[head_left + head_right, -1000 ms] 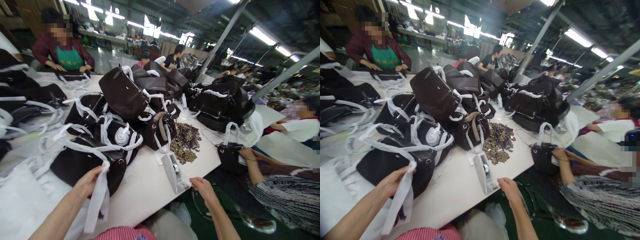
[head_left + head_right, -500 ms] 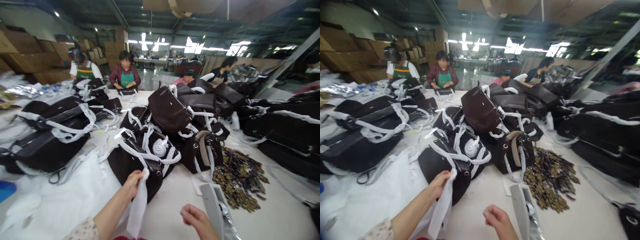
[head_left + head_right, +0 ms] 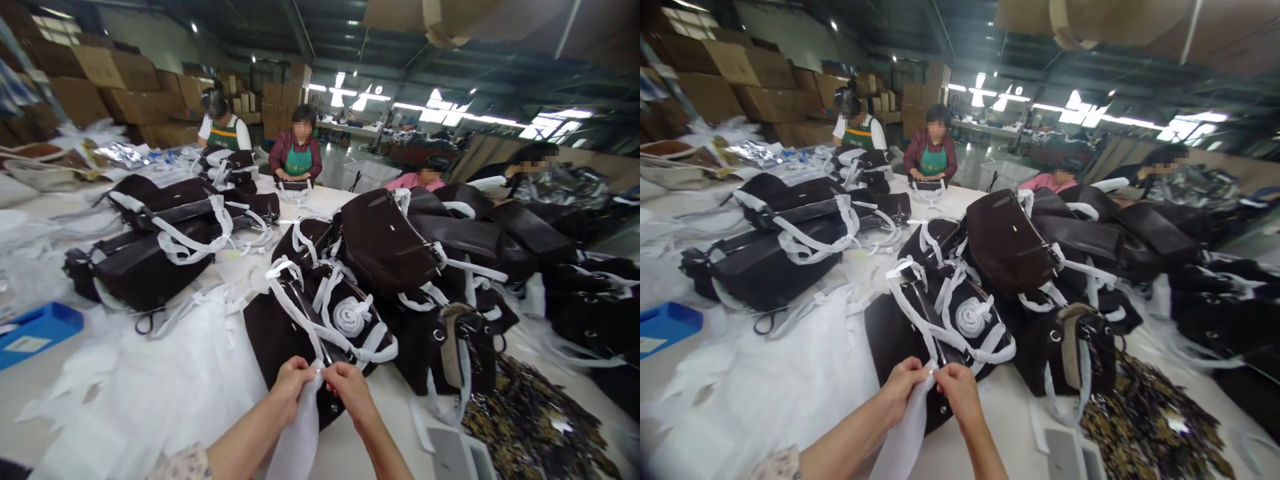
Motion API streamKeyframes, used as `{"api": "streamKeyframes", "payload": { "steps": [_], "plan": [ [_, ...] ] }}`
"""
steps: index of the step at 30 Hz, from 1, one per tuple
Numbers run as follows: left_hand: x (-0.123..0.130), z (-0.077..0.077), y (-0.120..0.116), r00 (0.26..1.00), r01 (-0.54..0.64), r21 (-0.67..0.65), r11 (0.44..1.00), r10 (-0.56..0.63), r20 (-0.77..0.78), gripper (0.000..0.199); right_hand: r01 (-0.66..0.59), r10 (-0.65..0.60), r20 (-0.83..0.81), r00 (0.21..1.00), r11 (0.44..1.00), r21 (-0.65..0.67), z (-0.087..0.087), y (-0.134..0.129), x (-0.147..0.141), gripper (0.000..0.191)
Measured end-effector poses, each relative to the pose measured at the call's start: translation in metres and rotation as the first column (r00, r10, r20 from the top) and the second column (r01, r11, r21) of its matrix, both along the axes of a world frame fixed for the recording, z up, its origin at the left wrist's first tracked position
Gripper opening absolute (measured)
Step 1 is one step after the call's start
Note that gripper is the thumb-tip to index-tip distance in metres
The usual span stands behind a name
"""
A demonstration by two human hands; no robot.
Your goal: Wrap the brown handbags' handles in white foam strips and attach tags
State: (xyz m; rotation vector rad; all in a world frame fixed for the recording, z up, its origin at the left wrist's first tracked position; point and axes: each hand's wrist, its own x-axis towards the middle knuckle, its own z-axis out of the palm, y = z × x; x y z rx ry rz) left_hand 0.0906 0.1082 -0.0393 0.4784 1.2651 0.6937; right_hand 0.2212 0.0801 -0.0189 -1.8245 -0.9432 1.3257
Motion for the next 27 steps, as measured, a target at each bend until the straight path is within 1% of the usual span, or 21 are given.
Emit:
{"api": "streamKeyframes", "payload": {
  "steps": [4,7,10,13,16,18,20,22,24,27],
  "plan": [
    [0.001,0.000,-0.003,1.000,-0.005,0.010,1.000,0.005,-0.018,0.033,0.000,0.005,0.113,0.994,0.999,-0.045,-0.005,0.003,0.001,0.026],
    [0.003,0.000,-0.006,1.000,-0.023,0.047,0.999,0.024,-0.017,0.036,-0.011,0.022,0.145,0.989,0.997,-0.075,-0.006,0.003,0.001,0.029],
    [0.004,0.003,-0.008,0.999,-0.046,0.096,0.994,0.049,-0.024,0.041,-0.012,0.022,0.145,0.989,0.997,-0.076,-0.006,0.004,0.001,0.031],
    [0.005,0.008,-0.006,0.994,-0.036,0.108,0.994,0.046,-0.096,0.039,-0.022,0.026,0.088,0.996,0.998,-0.051,-0.003,0.001,0.005,0.033],
    [0.003,0.014,-0.001,0.994,0.025,0.023,0.999,-0.022,-0.110,0.032,-0.078,0.077,-0.042,0.996,0.997,-0.022,0.003,-0.007,0.012,0.030],
    [0.001,0.017,0.003,0.992,0.064,-0.034,0.997,-0.067,-0.110,0.029,-0.107,0.109,-0.151,0.982,0.994,0.022,0.004,-0.013,0.015,0.029],
    [-0.001,0.019,0.007,0.989,0.081,-0.061,0.995,-0.088,-0.122,0.028,-0.064,0.079,-0.200,0.977,0.995,0.078,0.002,-0.017,0.013,0.027],
    [0.000,0.021,0.008,0.986,0.079,-0.063,0.995,-0.087,-0.140,0.029,0.012,0.012,-0.190,0.982,0.992,0.122,-0.004,-0.019,0.007,0.023],
    [0.002,0.023,0.007,0.984,0.056,-0.046,0.997,-0.063,-0.168,0.030,0.072,-0.050,-0.142,0.989,0.985,0.154,-0.010,-0.019,-0.002,0.022],
    [0.007,0.026,0.003,0.976,0.000,0.003,1.000,0.000,-0.216,0.030,0.123,-0.114,-0.053,0.992,0.969,0.212,-0.016,-0.020,-0.013,0.019]
  ]
}}
